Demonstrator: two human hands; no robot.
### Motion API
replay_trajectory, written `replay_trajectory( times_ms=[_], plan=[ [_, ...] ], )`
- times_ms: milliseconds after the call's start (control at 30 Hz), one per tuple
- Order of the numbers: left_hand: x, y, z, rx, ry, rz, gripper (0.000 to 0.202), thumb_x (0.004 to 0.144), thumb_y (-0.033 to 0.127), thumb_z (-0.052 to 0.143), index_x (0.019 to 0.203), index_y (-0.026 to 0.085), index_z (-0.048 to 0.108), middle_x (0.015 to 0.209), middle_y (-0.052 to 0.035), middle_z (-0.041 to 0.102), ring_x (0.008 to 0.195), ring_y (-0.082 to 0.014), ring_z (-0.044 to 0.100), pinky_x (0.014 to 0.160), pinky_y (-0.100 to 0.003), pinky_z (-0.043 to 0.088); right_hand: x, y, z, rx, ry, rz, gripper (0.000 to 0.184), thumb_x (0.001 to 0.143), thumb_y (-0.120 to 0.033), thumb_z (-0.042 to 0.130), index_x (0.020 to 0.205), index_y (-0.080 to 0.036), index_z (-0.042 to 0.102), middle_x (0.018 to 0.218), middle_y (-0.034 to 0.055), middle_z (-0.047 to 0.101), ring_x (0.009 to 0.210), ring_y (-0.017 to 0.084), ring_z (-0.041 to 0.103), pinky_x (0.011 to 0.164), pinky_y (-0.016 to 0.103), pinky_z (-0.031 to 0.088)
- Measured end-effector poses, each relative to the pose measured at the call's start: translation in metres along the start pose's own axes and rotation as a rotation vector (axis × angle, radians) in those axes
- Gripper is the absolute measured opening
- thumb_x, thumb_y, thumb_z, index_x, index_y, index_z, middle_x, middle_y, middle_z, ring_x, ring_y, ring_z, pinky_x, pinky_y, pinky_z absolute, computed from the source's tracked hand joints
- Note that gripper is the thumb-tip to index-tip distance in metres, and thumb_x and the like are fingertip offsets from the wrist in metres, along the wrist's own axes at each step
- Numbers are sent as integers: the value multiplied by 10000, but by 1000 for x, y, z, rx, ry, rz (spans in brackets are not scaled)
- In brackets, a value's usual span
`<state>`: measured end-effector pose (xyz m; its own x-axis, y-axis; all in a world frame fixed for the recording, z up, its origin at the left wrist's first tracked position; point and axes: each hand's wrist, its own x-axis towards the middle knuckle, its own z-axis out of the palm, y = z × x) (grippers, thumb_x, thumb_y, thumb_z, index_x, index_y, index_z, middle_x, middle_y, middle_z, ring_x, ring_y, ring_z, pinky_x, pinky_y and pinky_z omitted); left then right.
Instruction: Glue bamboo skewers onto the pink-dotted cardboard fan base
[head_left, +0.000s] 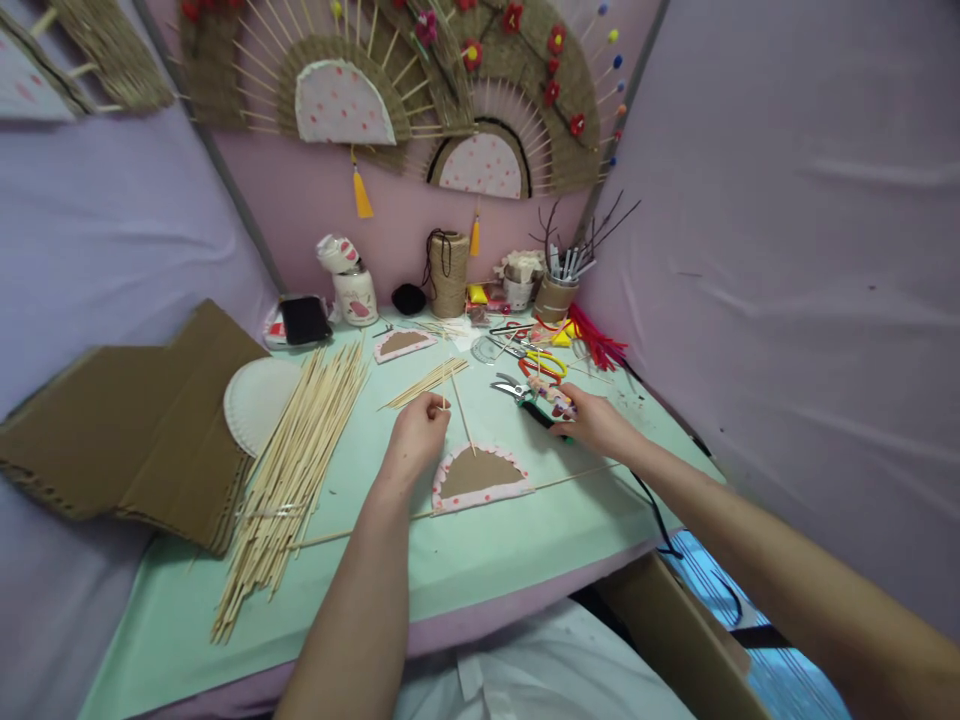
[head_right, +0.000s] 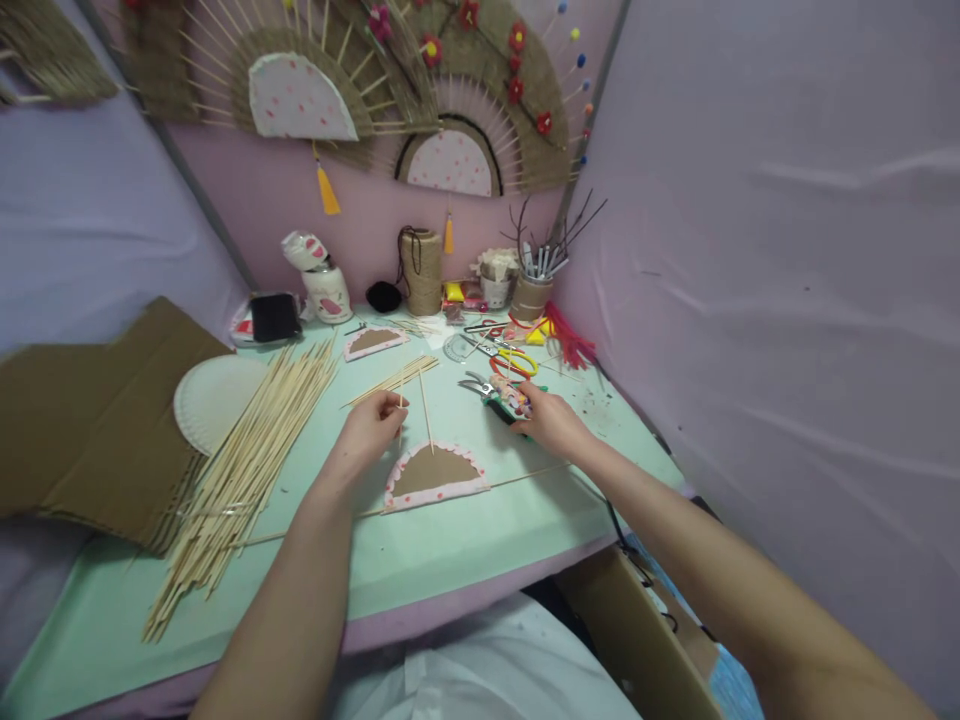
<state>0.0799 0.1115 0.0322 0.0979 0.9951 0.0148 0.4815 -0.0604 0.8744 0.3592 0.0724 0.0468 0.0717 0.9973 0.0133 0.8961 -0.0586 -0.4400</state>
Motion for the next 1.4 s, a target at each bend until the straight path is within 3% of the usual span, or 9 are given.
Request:
replay_trajectory(
  times_ms=[300, 667, 900, 1067, 1300, 1400],
  plan=[
    [0, -1, -1, -13, 10, -1, 116, 751, 183, 516, 832, 212, 593, 608, 44, 543, 577, -149, 536, 585, -268, 369, 8, 3, 11, -57, -59, -43, 461, 664, -192, 722, 1111, -211, 613, 952, 73, 722, 858, 261, 641, 666, 270, 393],
    [-1, 2, -1, 12, 6, 13, 108, 756, 176, 513, 816, 210, 595, 590, 44, 545, 566, -148, 525, 577, -269, 358, 18, -24, 13, 21, -67, -62, 156, 698, -266, 662, 828, -213, 593, 745, -8, 691, 702, 180, 632, 597, 239, 404],
    [-1, 1, 2, 8, 24, 38, 70, 763, 179, 518, 780, 212, 577, 707, 9, 620, 639, -153, 560, 633, -276, 384, 39, -2, -12, -92, 116, 32, 202, 754, -263, 611, 942, -195, 589, 904, 88, 697, 810, 237, 608, 626, 272, 366],
    [-3, 3, 2, 14, 36, 57, 69, 763, 190, 517, 774, 219, 579, 665, 14, 602, 633, -163, 556, 620, -276, 383, 48, 10, -11, -109, 98, 43, 194, 744, -254, 617, 925, -188, 597, 874, 84, 698, 790, 232, 616, 618, 264, 375],
    [-2, 3, 3, 23, 41, 57, 83, 759, 190, 509, 786, 221, 581, 707, 5, 618, 646, -164, 554, 634, -281, 381, 30, 11, -8, -52, 36, 14, 179, 775, -249, 587, 945, -195, 598, 684, 24, 669, 651, 195, 608, 603, 264, 378],
    [-2, 2, 3, 26, 41, 61, 81, 747, 191, 510, 773, 219, 582, 715, -1, 621, 663, -169, 557, 640, -282, 384, 29, 10, -11, -21, 55, -11, 211, 763, -236, 597, 969, -189, 596, 747, 45, 686, 703, 209, 618, 637, 275, 387]
  ],
)
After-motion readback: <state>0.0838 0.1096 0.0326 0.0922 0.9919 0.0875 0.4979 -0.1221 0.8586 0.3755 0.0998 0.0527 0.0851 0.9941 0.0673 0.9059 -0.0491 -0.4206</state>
